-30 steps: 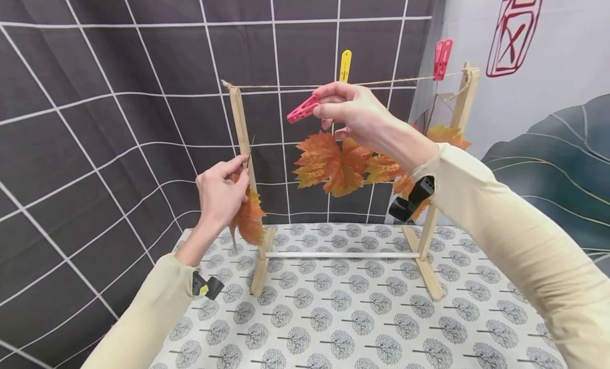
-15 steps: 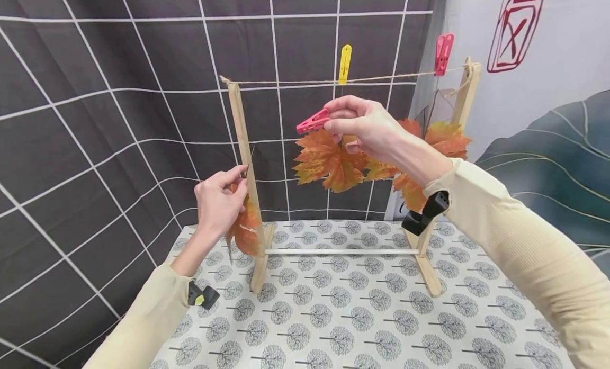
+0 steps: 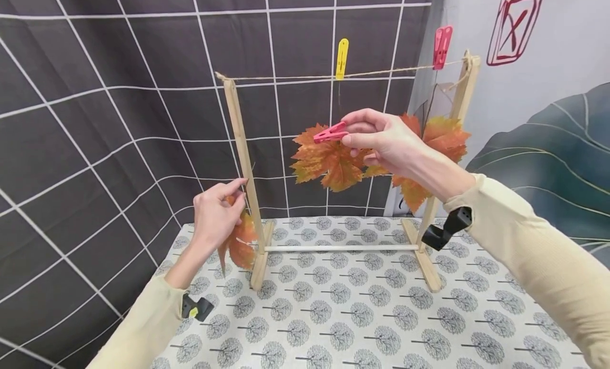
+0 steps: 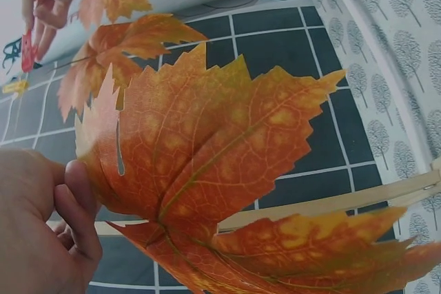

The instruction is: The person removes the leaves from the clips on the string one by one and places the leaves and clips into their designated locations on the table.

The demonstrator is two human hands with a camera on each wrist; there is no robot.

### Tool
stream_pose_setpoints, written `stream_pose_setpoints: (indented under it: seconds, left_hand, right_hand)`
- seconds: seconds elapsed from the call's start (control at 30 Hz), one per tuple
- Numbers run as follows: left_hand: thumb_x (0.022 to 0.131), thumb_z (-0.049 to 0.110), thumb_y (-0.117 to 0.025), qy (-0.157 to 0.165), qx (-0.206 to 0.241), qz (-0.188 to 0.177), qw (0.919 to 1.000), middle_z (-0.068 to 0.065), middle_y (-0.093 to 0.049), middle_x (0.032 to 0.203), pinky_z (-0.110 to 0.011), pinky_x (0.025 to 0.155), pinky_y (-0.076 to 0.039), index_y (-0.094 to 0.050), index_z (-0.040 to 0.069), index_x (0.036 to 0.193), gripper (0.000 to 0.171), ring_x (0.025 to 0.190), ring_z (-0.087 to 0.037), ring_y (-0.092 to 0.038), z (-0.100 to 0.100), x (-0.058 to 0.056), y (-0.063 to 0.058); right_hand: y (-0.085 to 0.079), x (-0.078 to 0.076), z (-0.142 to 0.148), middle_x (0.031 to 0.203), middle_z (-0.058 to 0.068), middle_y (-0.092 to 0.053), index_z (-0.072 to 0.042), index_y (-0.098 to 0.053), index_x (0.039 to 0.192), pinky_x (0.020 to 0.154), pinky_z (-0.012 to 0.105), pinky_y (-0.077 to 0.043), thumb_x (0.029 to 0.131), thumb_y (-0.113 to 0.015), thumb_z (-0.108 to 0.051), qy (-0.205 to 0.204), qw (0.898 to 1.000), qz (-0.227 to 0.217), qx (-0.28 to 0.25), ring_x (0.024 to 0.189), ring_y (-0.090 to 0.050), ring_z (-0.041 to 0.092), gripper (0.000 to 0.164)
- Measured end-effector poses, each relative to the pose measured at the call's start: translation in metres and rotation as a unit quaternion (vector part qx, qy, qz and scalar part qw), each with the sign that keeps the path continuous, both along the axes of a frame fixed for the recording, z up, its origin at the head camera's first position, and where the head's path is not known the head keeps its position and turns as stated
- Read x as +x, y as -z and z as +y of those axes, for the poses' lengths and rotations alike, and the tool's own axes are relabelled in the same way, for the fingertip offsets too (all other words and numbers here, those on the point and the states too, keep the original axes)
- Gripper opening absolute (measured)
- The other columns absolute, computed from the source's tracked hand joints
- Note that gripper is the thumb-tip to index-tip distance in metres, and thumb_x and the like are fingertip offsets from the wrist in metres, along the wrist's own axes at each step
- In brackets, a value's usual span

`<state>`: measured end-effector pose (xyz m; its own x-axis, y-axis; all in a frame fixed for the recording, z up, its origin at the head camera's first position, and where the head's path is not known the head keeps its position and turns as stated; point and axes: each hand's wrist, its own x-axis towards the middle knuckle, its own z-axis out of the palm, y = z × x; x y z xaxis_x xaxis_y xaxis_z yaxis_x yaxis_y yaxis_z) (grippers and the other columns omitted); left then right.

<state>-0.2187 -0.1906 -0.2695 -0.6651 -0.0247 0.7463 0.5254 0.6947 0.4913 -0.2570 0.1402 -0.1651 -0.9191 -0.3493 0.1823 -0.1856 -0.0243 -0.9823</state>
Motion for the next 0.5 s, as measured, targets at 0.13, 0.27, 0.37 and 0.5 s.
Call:
stream_pose_setpoints:
  seconds: [0.13, 0.27, 0.37, 0.5]
  left_hand:
    - [0.083, -0.007, -0.069, 0.005, -0.009, -0.009, 0.9999, -0.005, -0.065, 0.075, -0.014, 0.043, -0.037, -0.077, 0.005, 0.111, 0.032, 0.041, 0.007, -0.05, -0.002, 0.003, 0.005]
    - [0.082, -0.008, -0.069, 0.01, -0.02, -0.014, 0.9997, -0.003, -0.064, 0.075, -0.015, 0.044, -0.037, -0.078, 0.006, 0.109, 0.032, 0.041, 0.006, -0.051, -0.003, 0.006, 0.01]
    - [0.082, -0.009, -0.069, 0.017, -0.031, -0.015, 0.9993, -0.002, -0.065, 0.075, -0.015, 0.043, -0.037, -0.078, 0.006, 0.108, 0.032, 0.042, 0.004, -0.051, -0.004, 0.007, 0.013]
    - [0.082, -0.01, -0.069, 0.032, -0.044, -0.026, 0.9982, -0.001, -0.064, 0.076, -0.016, 0.041, -0.038, -0.077, 0.005, 0.109, 0.032, 0.042, 0.003, -0.051, -0.005, 0.009, 0.02]
  right_hand:
    - [0.006, 0.005, 0.009, 0.11, 0.004, -0.07, -0.01, -0.055, 0.125, 0.048, 0.025, -0.034, 0.095, -0.068, -0.008, 0.004, 1.0, -0.008, 0.006, 0.07, -0.058, 0.018, 0.033]
    - [0.014, 0.009, 0.018, 0.11, 0.004, -0.07, -0.009, -0.055, 0.124, 0.047, 0.024, -0.034, 0.094, -0.069, -0.006, 0.006, 1.0, -0.016, -0.003, 0.068, -0.059, 0.017, 0.033]
    - [0.021, 0.011, 0.024, 0.107, 0.005, -0.07, -0.007, -0.055, 0.123, 0.045, 0.023, -0.032, 0.094, -0.069, -0.004, -0.001, 1.0, -0.019, -0.019, 0.067, -0.058, 0.016, 0.033]
    - [0.031, 0.015, 0.034, 0.103, 0.006, -0.07, -0.007, -0.054, 0.123, 0.045, 0.023, -0.031, 0.093, -0.07, -0.004, -0.016, 0.999, -0.032, -0.029, 0.068, -0.057, 0.016, 0.034]
